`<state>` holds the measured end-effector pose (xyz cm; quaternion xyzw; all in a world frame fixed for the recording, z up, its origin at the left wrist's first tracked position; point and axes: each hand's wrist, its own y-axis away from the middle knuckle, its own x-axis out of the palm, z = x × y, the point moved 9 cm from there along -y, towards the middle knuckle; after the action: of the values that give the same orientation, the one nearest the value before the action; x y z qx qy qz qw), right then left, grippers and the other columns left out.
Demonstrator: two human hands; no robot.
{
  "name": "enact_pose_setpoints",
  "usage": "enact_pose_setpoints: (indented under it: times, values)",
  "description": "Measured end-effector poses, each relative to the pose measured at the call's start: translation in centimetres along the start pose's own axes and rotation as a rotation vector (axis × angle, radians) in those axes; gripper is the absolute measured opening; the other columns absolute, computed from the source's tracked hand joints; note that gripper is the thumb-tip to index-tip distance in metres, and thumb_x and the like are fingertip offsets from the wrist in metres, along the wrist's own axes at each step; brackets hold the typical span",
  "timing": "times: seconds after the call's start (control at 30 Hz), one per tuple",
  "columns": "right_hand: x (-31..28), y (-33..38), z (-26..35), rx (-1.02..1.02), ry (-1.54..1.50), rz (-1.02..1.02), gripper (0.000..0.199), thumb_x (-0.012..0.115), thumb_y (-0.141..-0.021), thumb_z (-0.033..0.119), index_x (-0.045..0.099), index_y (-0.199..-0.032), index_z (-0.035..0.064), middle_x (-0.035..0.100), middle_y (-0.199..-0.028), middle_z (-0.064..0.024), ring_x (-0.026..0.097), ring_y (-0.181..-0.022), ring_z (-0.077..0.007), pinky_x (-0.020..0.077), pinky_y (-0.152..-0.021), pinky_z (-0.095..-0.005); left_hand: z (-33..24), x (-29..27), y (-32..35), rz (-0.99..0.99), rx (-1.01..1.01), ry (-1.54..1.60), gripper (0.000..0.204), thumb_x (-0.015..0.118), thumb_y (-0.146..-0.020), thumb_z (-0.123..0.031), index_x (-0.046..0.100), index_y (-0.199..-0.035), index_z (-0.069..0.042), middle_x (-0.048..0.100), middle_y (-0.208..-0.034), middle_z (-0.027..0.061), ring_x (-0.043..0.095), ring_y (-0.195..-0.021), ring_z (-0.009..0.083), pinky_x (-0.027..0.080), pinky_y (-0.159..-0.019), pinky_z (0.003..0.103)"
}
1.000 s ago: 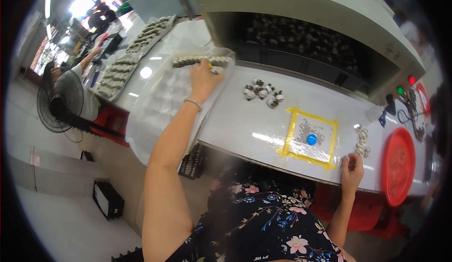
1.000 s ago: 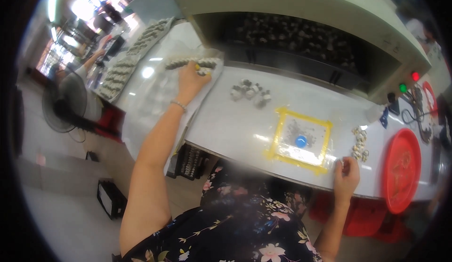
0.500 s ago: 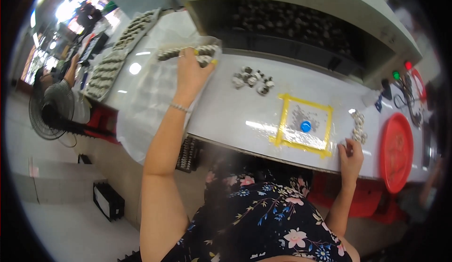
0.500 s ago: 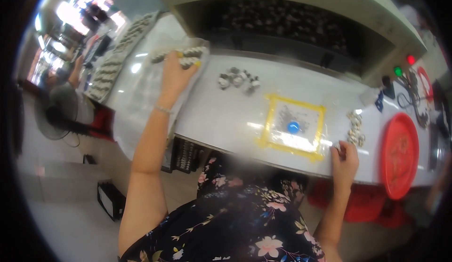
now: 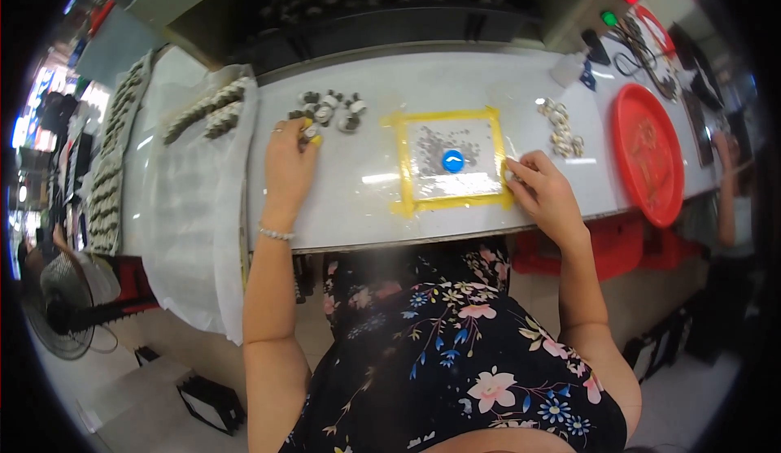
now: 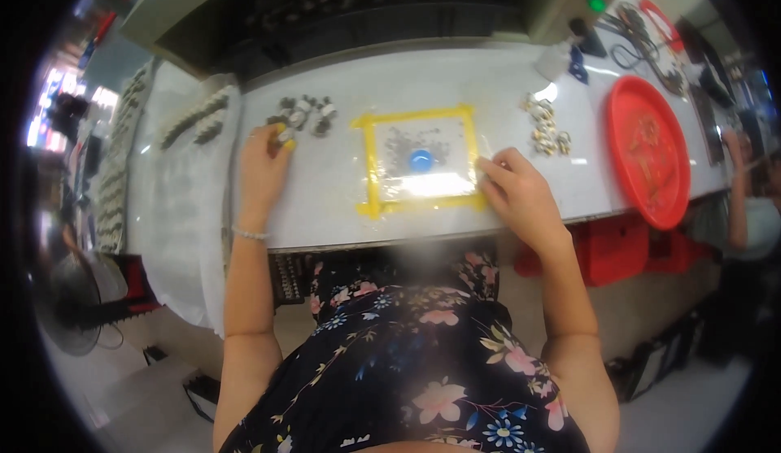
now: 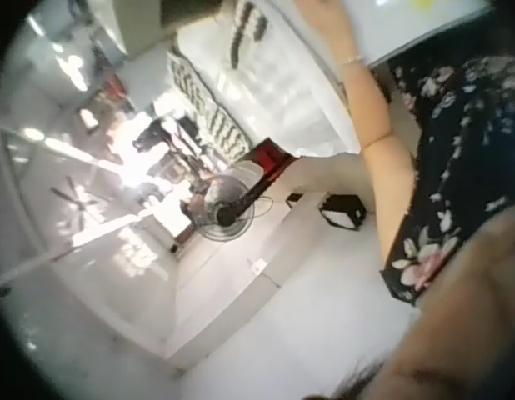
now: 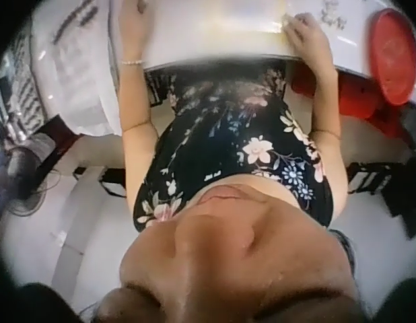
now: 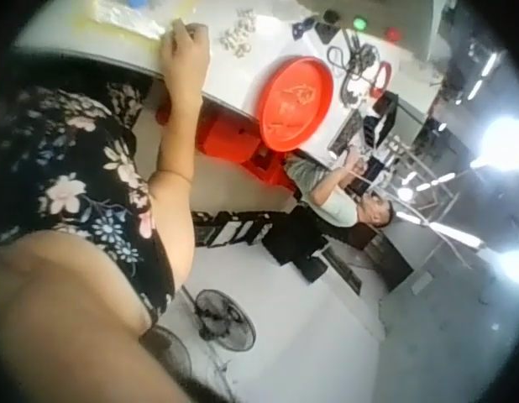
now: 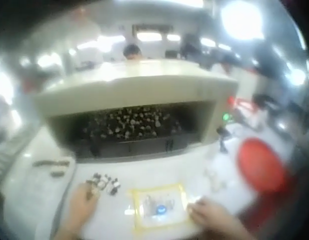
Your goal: The person assembles small toy parts by hand, then places the assembled components into trays.
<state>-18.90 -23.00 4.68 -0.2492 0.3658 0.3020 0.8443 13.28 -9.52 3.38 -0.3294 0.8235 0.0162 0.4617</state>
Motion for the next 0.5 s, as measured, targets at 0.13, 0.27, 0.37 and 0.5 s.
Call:
enact_pose_setpoints:
  times: [0.13,0.27,0.37,0.5]
  values:
    - [0.0,-0.1,0.0,-0.043,0.044,0.060,0.024,0.064,-0.079,0.005,0.063,-0.103,0.0014,0.058,-0.088,-0.0119,0.058,-0.073,-0.0263,0.0473,-0.065,-0.0325,-2.2,0.6,2.3,0.035,0.141,0.002,0.024,0.062,-0.075,0.000,0.058,-0.099,0.003,0.056,-0.093,0.0150,0.057,-0.079,0.0299,0.047,-0.068,0.036]
    - [-0.1,-0.1,-0.3,-0.006,0.045,0.082,0.025,0.066,-0.079,0.005,0.064,-0.103,-0.0010,0.060,-0.088,-0.0109,0.058,-0.072,-0.0222,0.0465,-0.063,-0.0293,-3.9,1.4,4.2,0.150,0.172,0.065,0.032,0.062,-0.074,0.001,0.059,-0.105,0.002,0.056,-0.095,0.0134,0.056,-0.081,0.0279,0.047,-0.069,0.035]
    - [-0.1,-0.2,-0.4,0.000,0.059,0.103,0.024,0.067,-0.078,0.005,0.064,-0.101,-0.0020,0.060,-0.088,-0.0110,0.058,-0.071,-0.0209,0.0464,-0.063,-0.0282,-4.1,0.6,4.6,0.181,0.025,0.187,0.036,0.063,-0.073,0.002,0.058,-0.109,0.001,0.054,-0.102,0.0144,0.054,-0.088,0.0287,0.046,-0.076,0.036]
    - [0.4,-1.1,0.2,-0.008,-0.037,0.127,0.023,0.068,-0.078,0.005,0.064,-0.100,-0.0024,0.060,-0.088,-0.0104,0.059,-0.071,-0.0194,0.0472,-0.063,-0.0278,-3.8,-0.3,4.0,0.055,0.146,0.122,0.038,0.063,-0.073,0.002,0.058,-0.111,0.001,0.052,-0.107,0.0158,0.051,-0.094,0.0305,0.044,-0.082,0.038]
